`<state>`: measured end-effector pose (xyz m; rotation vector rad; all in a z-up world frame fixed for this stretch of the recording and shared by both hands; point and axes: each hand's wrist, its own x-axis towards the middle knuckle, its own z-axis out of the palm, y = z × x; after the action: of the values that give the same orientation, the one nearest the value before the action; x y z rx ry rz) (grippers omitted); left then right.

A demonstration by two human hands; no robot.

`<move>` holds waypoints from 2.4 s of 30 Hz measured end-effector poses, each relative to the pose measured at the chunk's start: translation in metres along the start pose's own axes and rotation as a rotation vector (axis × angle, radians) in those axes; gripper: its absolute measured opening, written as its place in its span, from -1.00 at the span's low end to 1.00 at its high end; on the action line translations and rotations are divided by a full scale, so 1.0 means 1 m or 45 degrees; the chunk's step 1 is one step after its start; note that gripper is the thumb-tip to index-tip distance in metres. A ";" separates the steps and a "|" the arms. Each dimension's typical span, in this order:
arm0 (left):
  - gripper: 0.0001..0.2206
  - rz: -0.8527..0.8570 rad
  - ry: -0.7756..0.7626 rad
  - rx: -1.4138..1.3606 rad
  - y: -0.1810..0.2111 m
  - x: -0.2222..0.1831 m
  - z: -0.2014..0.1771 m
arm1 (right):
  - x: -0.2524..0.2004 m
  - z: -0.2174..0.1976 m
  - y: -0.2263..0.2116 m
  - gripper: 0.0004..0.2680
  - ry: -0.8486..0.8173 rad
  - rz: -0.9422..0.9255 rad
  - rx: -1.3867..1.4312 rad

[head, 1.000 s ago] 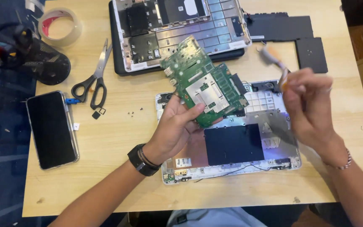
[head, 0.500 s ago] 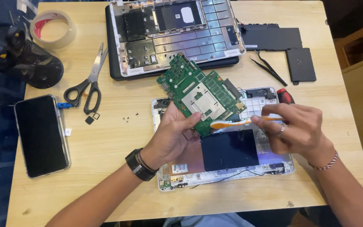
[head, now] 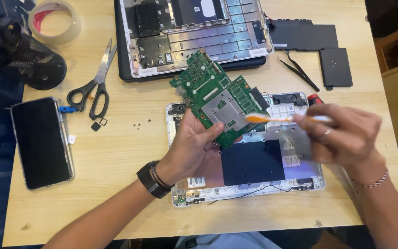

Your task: The person is disassembling a laptop, removing the motherboard, and cleaning it with a toothbrush.

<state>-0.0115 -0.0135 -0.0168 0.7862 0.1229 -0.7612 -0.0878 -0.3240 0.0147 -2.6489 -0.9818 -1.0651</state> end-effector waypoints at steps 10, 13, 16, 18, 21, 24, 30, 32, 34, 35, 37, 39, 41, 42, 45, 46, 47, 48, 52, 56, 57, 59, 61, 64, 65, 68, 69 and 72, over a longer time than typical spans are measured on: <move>-0.56 0.209 -0.137 0.333 -0.002 0.002 0.002 | 0.015 0.000 -0.016 -0.67 -0.065 -0.043 0.006; -0.56 0.250 -0.211 0.249 -0.006 0.000 -0.002 | 0.013 0.003 -0.013 -0.70 0.030 0.106 -0.005; -0.58 0.265 -0.150 0.364 -0.006 0.004 -0.002 | 0.010 0.010 -0.015 -0.76 -0.032 -0.037 0.066; -0.58 0.237 -0.168 0.255 -0.006 0.001 -0.001 | -0.001 0.011 -0.009 -0.85 0.028 0.039 0.035; -0.59 0.220 -0.212 0.247 -0.004 0.001 0.001 | 0.000 0.005 -0.011 -0.78 0.022 0.097 0.032; -0.60 0.246 -0.157 0.321 -0.003 0.000 0.001 | 0.014 0.002 -0.028 -0.68 -0.117 -0.008 0.055; -0.63 0.273 -0.174 0.391 -0.005 0.001 -0.002 | 0.003 0.012 -0.025 -0.67 -0.053 0.010 0.088; -0.61 0.277 -0.194 0.367 -0.005 0.003 -0.002 | 0.002 0.011 -0.023 -0.72 -0.037 0.078 0.073; -0.59 0.284 -0.183 0.338 -0.005 0.002 -0.002 | 0.006 0.010 -0.025 -0.76 -0.023 0.137 0.087; -0.62 0.285 -0.188 0.410 -0.005 0.001 -0.001 | 0.011 0.008 -0.026 -0.75 0.003 0.187 0.090; -0.66 0.289 -0.195 0.482 -0.007 0.001 -0.001 | 0.016 0.006 -0.032 -0.74 0.030 0.233 0.090; -0.64 0.335 -0.187 0.541 -0.009 0.002 -0.003 | 0.017 0.008 -0.042 -0.62 -0.091 0.142 0.072; -0.62 0.322 -0.203 0.520 -0.007 0.002 0.001 | 0.016 0.005 -0.039 -0.62 -0.067 0.244 0.030; -0.60 0.308 -0.216 0.495 -0.007 0.001 0.002 | 0.016 0.004 -0.038 -0.63 -0.048 0.345 -0.009; -0.73 0.196 0.111 1.053 -0.010 0.000 -0.002 | 0.025 0.008 -0.053 -0.73 -0.186 0.177 0.084; -0.73 0.200 0.105 1.056 -0.005 -0.001 0.004 | 0.024 0.007 -0.050 -0.73 -0.183 0.178 0.077; -0.77 0.174 0.051 1.005 -0.001 -0.004 0.010 | 0.022 0.006 -0.049 -0.65 -0.154 0.233 0.045; -0.77 0.148 -0.003 0.954 0.003 -0.007 0.014 | 0.021 0.006 -0.048 -0.57 -0.125 0.287 0.013; -0.74 0.166 -0.007 1.003 -0.004 -0.005 0.005 | 0.027 0.003 -0.045 -0.69 -0.257 0.167 0.086; -0.81 0.202 -0.130 0.911 0.000 -0.008 0.009 | 0.024 -0.004 -0.037 -0.67 -0.233 0.270 0.143; -0.82 0.249 -0.189 0.849 0.001 -0.009 0.011 | 0.023 -0.008 -0.033 -0.73 -0.222 0.332 0.129; -0.76 0.222 -0.141 0.916 0.003 -0.011 0.013 | 0.019 -0.004 -0.032 -0.69 -0.302 0.337 0.211; -0.69 0.188 -0.105 0.988 0.004 -0.008 0.015 | 0.016 -0.004 -0.028 -0.65 -0.380 0.354 0.285; -0.85 0.139 -0.104 0.714 -0.001 -0.003 0.004 | 0.019 -0.003 -0.026 -0.85 -0.231 0.416 0.278; -0.84 0.190 -0.096 0.768 -0.006 0.001 -0.004 | 0.020 -0.003 -0.028 -0.85 -0.267 0.407 0.299; -0.79 0.162 -0.136 0.612 0.000 -0.001 0.004 | 0.022 -0.006 -0.026 -0.81 -0.359 0.347 0.328; -0.60 0.080 -0.172 0.402 0.007 -0.005 0.011 | 0.022 -0.007 -0.025 -0.78 -0.414 0.296 0.347; -0.72 0.054 -0.075 0.306 0.000 0.000 0.004 | 0.021 -0.009 -0.023 -0.78 -0.365 0.321 0.313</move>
<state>-0.0114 -0.0160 -0.0141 0.9904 -0.0391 -0.7663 -0.0953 -0.2978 0.0324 -2.6694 -0.7366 -0.4885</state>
